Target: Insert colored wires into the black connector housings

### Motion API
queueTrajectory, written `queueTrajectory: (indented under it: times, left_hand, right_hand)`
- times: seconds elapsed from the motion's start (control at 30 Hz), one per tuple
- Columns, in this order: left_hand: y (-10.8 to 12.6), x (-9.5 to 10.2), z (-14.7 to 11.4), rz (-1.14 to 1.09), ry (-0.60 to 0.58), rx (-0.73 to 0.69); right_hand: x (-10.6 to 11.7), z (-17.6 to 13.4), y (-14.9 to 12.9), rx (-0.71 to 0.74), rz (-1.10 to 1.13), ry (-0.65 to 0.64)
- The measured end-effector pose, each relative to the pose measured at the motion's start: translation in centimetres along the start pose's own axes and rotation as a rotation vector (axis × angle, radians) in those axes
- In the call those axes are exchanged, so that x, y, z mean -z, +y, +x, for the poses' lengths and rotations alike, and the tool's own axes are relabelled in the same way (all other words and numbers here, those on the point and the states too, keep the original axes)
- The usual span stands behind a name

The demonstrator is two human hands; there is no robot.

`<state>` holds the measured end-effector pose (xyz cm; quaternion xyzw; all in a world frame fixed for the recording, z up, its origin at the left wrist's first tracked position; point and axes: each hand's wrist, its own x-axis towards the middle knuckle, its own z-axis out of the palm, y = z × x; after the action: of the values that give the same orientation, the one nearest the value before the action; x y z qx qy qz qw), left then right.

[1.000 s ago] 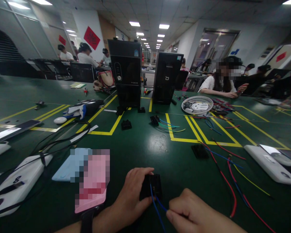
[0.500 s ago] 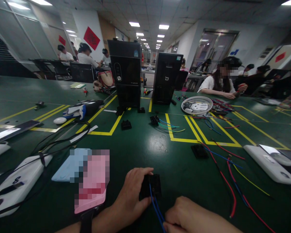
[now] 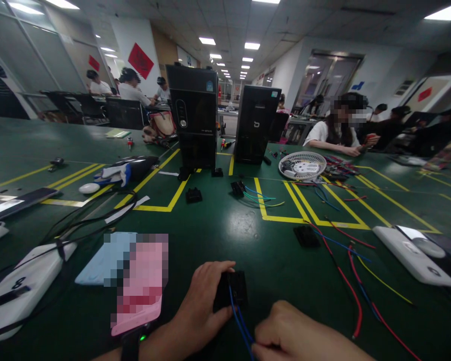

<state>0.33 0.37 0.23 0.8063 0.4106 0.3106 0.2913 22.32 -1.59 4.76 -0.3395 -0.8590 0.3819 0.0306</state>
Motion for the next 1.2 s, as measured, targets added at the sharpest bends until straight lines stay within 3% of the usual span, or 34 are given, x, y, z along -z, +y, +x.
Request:
queueTrajectory:
  times: [0.1,0.2,0.43,0.8,1.0,1.2]
  left_hand:
    - [0.0,0.0,0.0,0.003,0.008,0.007]
    - [-0.1,-0.1,0.0,0.003,0.011,0.010]
    - [-0.2,-0.1,-0.1,-0.014,0.009,-0.031]
    - [-0.1,0.0,-0.1,-0.031,0.015,0.001]
    - [-0.2,0.0,-0.1,-0.020,-0.010,-0.031]
    - [-0.2,0.2,0.0,-0.012,-0.010,-0.047]
  right_hand:
    - [-0.1,0.1,-0.4,-0.056,-0.097,-0.039]
    - [-0.1,0.0,-0.5,-0.036,-0.041,-0.042]
    - [0.2,-0.5,-0.2,0.048,0.068,0.081]
    - [-0.9,0.7,0.2,-0.128,-0.286,-0.106]
    - [0.2,-0.1,-0.5,0.038,-0.050,0.065]
    - [-0.7,0.2,0.7,0.146,-0.096,0.135]
